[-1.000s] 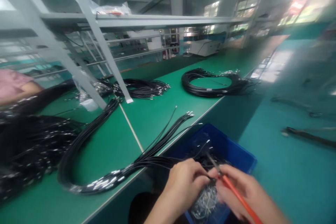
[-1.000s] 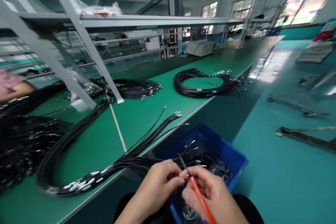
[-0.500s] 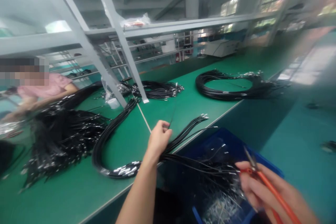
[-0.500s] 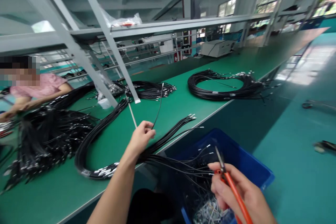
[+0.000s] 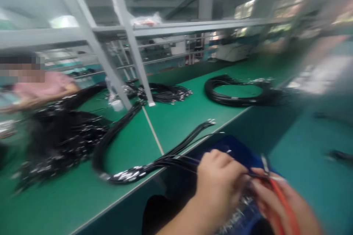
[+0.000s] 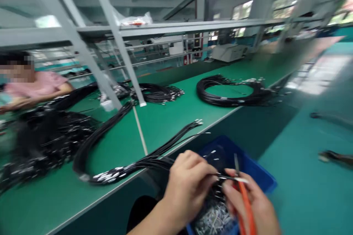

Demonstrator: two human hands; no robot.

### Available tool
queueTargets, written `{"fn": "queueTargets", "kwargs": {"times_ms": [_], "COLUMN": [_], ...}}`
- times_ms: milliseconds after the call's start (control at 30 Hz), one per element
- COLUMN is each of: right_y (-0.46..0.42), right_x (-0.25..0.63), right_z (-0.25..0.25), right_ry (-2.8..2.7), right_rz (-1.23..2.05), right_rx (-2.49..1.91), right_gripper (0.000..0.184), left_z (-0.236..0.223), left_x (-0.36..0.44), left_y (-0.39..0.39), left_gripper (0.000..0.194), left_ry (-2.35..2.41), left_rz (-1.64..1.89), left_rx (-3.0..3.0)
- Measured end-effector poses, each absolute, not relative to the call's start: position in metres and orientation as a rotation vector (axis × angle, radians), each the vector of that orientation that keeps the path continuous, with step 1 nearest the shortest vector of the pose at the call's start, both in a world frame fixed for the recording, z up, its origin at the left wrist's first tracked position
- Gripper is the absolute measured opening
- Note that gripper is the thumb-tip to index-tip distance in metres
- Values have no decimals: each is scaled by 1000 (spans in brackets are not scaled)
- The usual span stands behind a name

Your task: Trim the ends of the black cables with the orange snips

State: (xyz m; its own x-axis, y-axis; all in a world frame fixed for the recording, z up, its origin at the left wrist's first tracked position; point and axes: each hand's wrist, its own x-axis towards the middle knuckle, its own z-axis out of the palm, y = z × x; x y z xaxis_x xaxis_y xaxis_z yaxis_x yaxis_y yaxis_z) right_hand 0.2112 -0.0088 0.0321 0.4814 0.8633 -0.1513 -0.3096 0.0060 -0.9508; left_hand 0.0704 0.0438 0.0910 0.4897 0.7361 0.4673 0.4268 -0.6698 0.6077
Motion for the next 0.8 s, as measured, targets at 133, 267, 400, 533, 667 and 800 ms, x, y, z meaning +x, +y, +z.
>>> {"fn": "queueTargets", "kwargs": {"times_ms": [133,267,400,533,667,800], "right_y": [-3,5,8,10,10,10], "right_x": [191,183,184,186,187,188], "right_z": [51,60,61,59,57,58], "right_ry": [-510,-472,-409,-389,-410,-428], "right_rz": [1026,990,998,1001,1002,1018], "right_rx": [-1078,-930,-894,-890,-913,-920], "right_gripper": [36,37,37,37,36,35], "left_z": [85,74,67,66,65,64], "left_x": [62,58,55,56,57,56], "left_y": [48,51,49,49,49,48], "left_gripper": [12,15,20,18,15,16], "left_ry": [956,841,873,899,916,922], "left_rz": [913,806,766,757,751,746], "left_rx": [1789,1548,1542,1560,1599,1616]}}
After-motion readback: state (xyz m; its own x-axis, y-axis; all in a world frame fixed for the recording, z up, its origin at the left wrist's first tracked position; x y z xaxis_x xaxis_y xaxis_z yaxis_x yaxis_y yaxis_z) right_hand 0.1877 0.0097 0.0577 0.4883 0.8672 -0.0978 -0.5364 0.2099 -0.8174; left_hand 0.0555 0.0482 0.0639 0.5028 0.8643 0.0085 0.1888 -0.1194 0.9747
